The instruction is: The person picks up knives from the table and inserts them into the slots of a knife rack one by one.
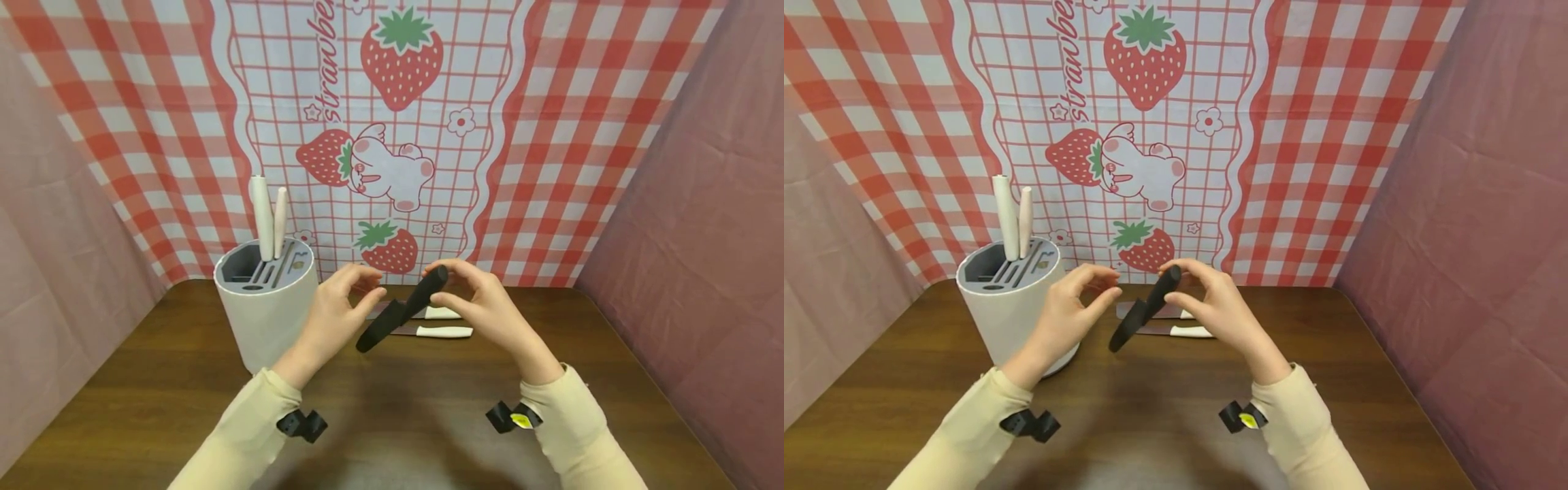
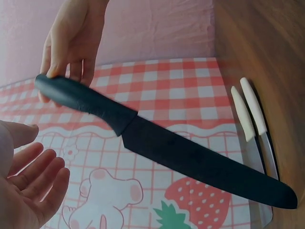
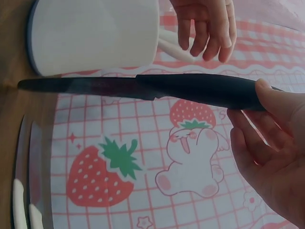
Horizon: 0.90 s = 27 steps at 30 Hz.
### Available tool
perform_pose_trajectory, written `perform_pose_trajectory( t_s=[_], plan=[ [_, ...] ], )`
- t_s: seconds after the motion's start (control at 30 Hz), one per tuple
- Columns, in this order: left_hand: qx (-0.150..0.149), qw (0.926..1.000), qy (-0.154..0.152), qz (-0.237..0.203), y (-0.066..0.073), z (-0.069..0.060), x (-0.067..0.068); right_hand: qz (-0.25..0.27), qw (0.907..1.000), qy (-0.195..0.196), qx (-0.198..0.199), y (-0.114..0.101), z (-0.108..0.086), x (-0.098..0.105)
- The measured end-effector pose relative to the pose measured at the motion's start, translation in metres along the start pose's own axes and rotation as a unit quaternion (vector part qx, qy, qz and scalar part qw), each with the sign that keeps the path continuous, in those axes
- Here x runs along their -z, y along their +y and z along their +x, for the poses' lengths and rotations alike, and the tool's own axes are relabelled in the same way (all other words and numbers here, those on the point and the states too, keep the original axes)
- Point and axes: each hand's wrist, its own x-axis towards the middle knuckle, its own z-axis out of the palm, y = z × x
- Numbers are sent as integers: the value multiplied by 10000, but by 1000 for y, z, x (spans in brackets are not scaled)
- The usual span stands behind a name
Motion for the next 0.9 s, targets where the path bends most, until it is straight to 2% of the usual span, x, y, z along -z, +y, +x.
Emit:
perform_pose_trajectory(
  t_s=[0.23, 0.57, 0.7, 0.9],
  plan=[
    [82, 9994, -221, -249, 5, 1, -5, 299, 9995, -56, -114, -7, 9, -4],
    [178, 9967, -701, -375, 10, 3, -9, 474, 9988, 63, 46, -16, 21, -11],
    [196, 9966, -694, -391, 12, 4, -10, 480, 9984, 197, 208, -20, 25, -12],
    [339, 9964, -626, -469, 14, 5, -9, 459, 9982, 336, 190, -25, 30, -14]
  ],
)
